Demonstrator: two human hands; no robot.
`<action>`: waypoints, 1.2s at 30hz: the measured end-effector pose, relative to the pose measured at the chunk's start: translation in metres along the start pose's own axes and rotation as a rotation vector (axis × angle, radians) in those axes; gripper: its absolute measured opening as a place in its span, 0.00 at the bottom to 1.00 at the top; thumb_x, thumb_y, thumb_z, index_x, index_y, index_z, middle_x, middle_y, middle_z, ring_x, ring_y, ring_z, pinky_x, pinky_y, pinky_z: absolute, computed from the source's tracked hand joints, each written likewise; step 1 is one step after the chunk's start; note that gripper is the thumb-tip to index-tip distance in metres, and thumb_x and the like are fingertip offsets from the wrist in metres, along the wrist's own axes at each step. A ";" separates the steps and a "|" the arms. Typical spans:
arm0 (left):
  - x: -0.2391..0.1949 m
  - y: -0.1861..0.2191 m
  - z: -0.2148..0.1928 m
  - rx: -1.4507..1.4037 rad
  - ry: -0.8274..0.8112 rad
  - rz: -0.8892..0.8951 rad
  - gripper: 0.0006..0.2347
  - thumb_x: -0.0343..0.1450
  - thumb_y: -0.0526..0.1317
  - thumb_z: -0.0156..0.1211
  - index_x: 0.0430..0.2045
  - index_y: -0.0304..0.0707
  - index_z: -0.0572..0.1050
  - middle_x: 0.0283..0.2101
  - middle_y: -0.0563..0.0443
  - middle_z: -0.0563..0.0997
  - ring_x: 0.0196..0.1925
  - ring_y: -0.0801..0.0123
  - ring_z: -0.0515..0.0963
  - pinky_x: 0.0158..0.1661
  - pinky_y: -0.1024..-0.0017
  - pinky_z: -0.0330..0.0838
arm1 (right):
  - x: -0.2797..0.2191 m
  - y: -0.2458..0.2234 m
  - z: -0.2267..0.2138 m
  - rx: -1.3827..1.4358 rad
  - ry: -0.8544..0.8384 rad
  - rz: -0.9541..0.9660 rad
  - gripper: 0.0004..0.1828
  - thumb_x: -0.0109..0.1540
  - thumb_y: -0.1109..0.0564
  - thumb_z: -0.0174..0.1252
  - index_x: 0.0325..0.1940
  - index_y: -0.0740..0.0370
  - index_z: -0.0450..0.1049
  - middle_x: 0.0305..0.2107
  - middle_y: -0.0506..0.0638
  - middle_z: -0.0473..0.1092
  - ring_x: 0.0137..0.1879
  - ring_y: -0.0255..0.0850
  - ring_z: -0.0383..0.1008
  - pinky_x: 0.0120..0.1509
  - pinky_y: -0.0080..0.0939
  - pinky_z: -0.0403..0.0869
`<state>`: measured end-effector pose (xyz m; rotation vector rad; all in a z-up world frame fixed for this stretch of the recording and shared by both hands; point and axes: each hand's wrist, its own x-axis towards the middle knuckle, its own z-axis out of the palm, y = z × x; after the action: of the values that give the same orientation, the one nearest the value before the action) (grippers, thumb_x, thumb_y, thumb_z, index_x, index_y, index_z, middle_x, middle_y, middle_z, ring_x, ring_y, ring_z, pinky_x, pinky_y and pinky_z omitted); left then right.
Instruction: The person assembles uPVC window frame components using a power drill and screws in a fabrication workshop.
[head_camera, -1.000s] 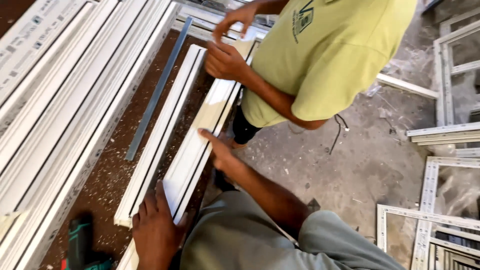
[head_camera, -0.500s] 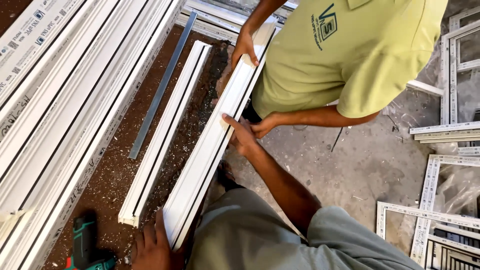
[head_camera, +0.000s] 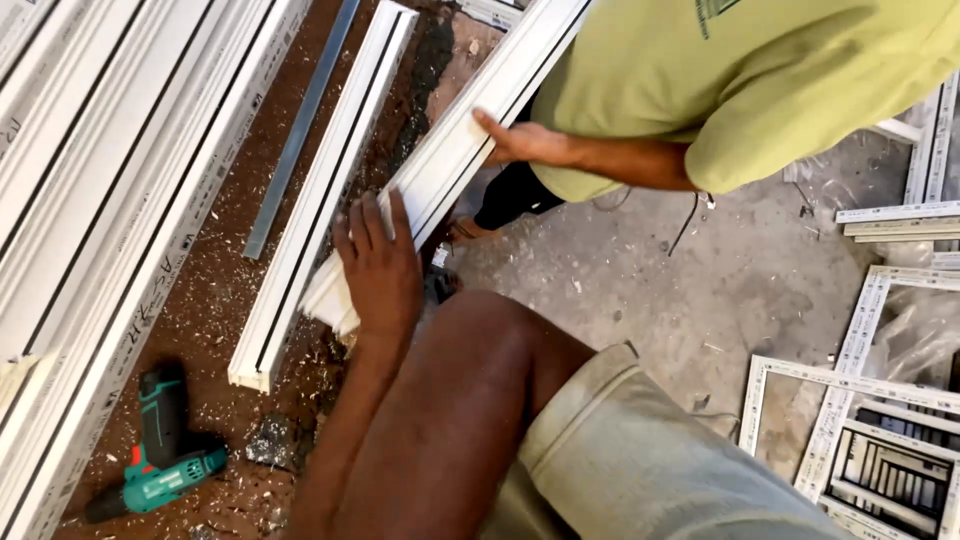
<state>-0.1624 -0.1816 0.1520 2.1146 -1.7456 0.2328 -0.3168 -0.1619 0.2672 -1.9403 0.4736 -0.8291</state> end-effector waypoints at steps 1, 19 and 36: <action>0.000 0.008 -0.006 0.000 0.000 -0.009 0.31 0.70 0.33 0.62 0.70 0.27 0.58 0.64 0.24 0.67 0.67 0.37 0.68 0.67 0.39 0.57 | 0.001 -0.008 0.000 -0.006 -0.057 -0.045 0.31 0.70 0.54 0.60 0.74 0.59 0.57 0.61 0.59 0.68 0.67 0.50 0.71 0.70 0.53 0.73; -0.125 -0.156 0.036 -0.072 -0.239 -0.549 0.35 0.64 0.46 0.72 0.64 0.26 0.65 0.64 0.31 0.69 0.65 0.39 0.66 0.64 0.45 0.57 | 0.080 0.153 0.081 -0.452 -0.538 -0.320 0.20 0.65 0.57 0.61 0.62 0.54 0.74 0.55 0.54 0.75 0.60 0.49 0.76 0.64 0.51 0.74; -0.214 -0.106 -0.020 -0.223 -0.144 -0.741 0.17 0.59 0.38 0.71 0.42 0.42 0.78 0.59 0.48 0.75 0.62 0.51 0.72 0.59 0.52 0.67 | 0.307 0.407 0.070 -0.775 -0.664 -0.481 0.32 0.58 0.58 0.64 0.67 0.63 0.71 0.63 0.59 0.65 0.68 0.61 0.63 0.70 0.58 0.64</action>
<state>-0.1021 0.0360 0.0720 2.4693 -0.8872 -0.3105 -0.0474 -0.5071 -0.0033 -2.9506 -0.1220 -0.2170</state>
